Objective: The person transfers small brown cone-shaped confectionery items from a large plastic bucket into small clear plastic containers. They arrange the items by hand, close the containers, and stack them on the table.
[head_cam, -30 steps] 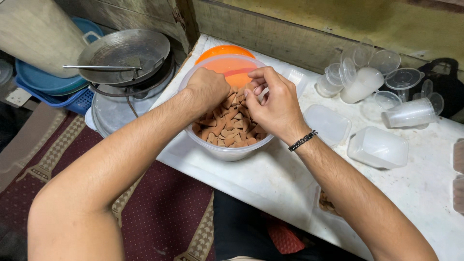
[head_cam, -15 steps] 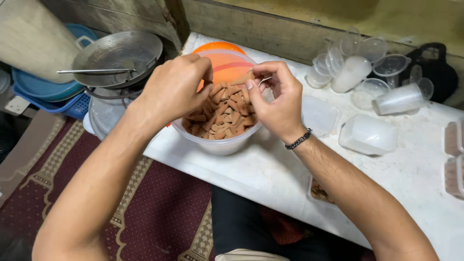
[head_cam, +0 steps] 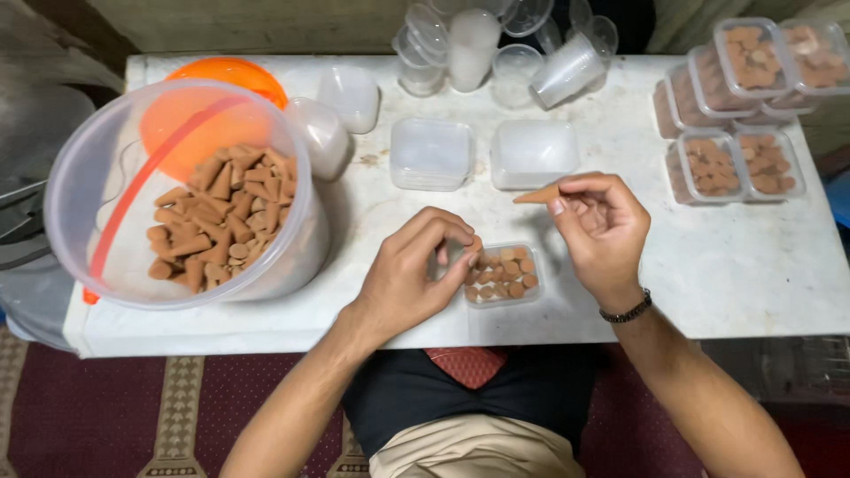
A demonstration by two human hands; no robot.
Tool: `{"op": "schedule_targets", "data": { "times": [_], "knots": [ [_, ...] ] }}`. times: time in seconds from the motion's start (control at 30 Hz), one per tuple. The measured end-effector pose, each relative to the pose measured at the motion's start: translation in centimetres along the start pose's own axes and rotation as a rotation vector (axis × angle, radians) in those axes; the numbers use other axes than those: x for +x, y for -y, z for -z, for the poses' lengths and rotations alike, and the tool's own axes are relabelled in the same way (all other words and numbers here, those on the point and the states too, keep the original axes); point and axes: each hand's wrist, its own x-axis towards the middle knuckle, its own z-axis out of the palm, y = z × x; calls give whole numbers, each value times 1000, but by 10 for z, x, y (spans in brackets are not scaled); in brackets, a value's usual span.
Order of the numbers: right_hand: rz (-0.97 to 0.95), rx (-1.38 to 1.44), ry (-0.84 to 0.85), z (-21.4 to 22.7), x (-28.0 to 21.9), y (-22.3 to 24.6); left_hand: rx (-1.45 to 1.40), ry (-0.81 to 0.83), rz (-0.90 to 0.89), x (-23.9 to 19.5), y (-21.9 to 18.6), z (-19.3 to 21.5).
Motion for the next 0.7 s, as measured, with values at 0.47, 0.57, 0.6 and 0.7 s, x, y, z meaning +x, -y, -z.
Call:
{"op": "schedule_targets", "data": {
  "times": [0.47,0.57,0.6,0.7],
  "knots": [
    [46,-233,134,19,-41,6,130,228,146,-15,42,-44],
    [62,-232,155,16,-41,6,161,267,161,-17,46,-47],
    [66,-235,161,16,-42,6,165,270,163,-18,47,-48],
    [73,-246,166,18,-43,3,175,267,164,-18,48,-50]
  ]
}}
